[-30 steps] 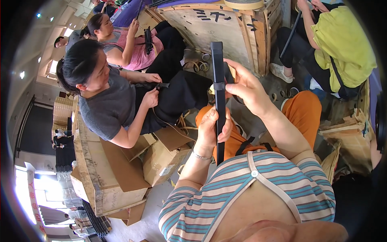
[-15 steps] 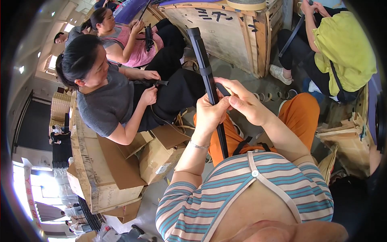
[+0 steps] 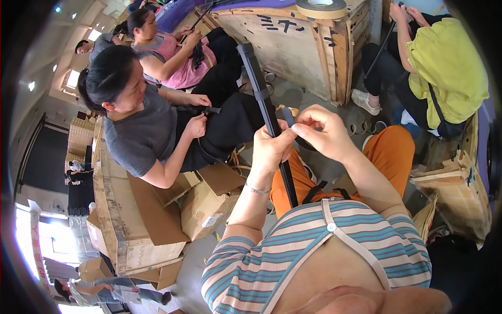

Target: Apply strips of adhesive tape to black plastic rails as part of an assembly process.

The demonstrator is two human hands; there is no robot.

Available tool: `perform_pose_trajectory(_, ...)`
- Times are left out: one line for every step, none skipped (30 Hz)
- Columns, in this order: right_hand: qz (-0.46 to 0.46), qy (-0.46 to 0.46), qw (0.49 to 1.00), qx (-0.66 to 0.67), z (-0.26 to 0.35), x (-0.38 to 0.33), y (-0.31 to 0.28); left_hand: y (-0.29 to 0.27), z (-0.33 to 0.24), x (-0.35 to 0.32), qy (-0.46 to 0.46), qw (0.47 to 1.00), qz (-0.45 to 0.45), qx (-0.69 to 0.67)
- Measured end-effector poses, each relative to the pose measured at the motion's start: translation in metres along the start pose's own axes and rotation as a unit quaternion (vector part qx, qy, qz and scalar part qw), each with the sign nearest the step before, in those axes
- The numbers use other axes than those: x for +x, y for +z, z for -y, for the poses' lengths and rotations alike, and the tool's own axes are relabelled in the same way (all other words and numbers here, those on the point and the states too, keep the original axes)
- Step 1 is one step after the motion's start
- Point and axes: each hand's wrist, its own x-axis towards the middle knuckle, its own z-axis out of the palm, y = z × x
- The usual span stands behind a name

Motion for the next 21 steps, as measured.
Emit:
perform_pose_trajectory(-0.015,0.015,1.0,-0.019,0.002,0.001,0.002,0.003,0.001,0.0,-0.004,1.0,-0.007,0.013)
perform_pose_trajectory(-0.017,0.012,1.0,-0.02,0.001,0.002,0.0,0.002,0.002,0.001,-0.002,1.0,-0.004,0.014)
perform_pose_trajectory(0.002,0.033,0.999,-0.002,-0.002,0.003,-0.004,0.0,0.005,0.002,0.006,1.0,0.013,0.002)
perform_pose_trajectory(0.022,0.057,0.998,0.016,0.001,0.005,-0.004,-0.001,0.006,0.002,0.01,1.0,0.027,-0.01)
perform_pose_trajectory(0.023,0.059,0.998,0.017,0.007,0.006,-0.005,-0.003,0.004,0.003,0.01,0.999,0.028,-0.036)
perform_pose_trajectory(0.059,0.095,0.987,0.117,0.015,0.006,-0.008,-0.005,0.0,0.004,0.026,0.998,0.03,-0.04)
perform_pose_trajectory(0.094,0.129,0.963,0.215,0.023,0.005,-0.009,-0.004,-0.003,0.003,0.046,0.998,0.025,-0.03)
perform_pose_trajectory(0.095,0.131,0.963,0.215,0.023,0.003,-0.01,-0.003,-0.006,0.003,0.065,0.998,0.019,-0.02)
perform_pose_trajectory(0.119,0.14,0.957,0.224,0.021,0.0,-0.01,-0.001,-0.009,0.001,0.075,0.997,0.028,-0.014)
perform_pose_trajectory(0.143,0.147,0.951,0.232,0.019,0.0,-0.011,0.0,-0.01,0.003,0.075,0.997,0.029,-0.014)
perform_pose_trajectory(0.144,0.15,0.948,0.241,0.017,-0.001,-0.01,0.0,-0.01,0.004,0.063,0.998,0.029,0.013)
perform_pose_trajectory(0.144,0.15,0.948,0.241,0.018,-0.001,-0.01,0.001,-0.01,0.004,0.05,0.997,0.029,0.04)
perform_pose_trajectory(0.139,0.155,0.947,0.245,0.019,-0.001,-0.009,0.003,-0.009,0.003,0.032,0.998,0.007,0.054)
perform_pose_trajectory(0.135,0.161,0.945,0.249,0.02,-0.001,-0.008,0.001,-0.008,0.003,0.033,0.998,0.007,0.054)
perform_pose_trajectory(0.136,0.161,0.945,0.249,0.02,0.0,-0.01,-0.001,-0.007,0.003,0.033,0.998,-0.006,0.062)
perform_pose_trajectory(0.148,0.159,0.946,0.242,0.021,0.002,-0.013,-0.002,-0.006,0.003,0.032,0.997,-0.018,0.071)
perform_pose_trajectory(0.161,0.157,0.946,0.235,0.022,0.003,-0.014,-0.001,-0.006,0.002,0.032,0.997,-0.017,0.071)
perform_pose_trajectory(0.161,0.157,0.946,0.234,0.021,0.003,-0.014,0.001,-0.006,0.001,0.023,0.998,-0.01,0.061)
perform_pose_trajectory(0.145,0.129,0.955,0.222,0.02,0.004,-0.013,0.002,-0.006,0.0,0.015,0.999,-0.004,0.051)
perform_pose_trajectory(0.129,0.101,0.964,0.21,0.019,0.004,-0.012,0.003,-0.006,-0.001,0.006,0.999,0.003,0.041)
perform_pose_trajectory(0.129,0.102,0.964,0.21,0.019,0.004,-0.012,0.001,-0.004,0.0,-0.011,0.998,0.042,0.042)
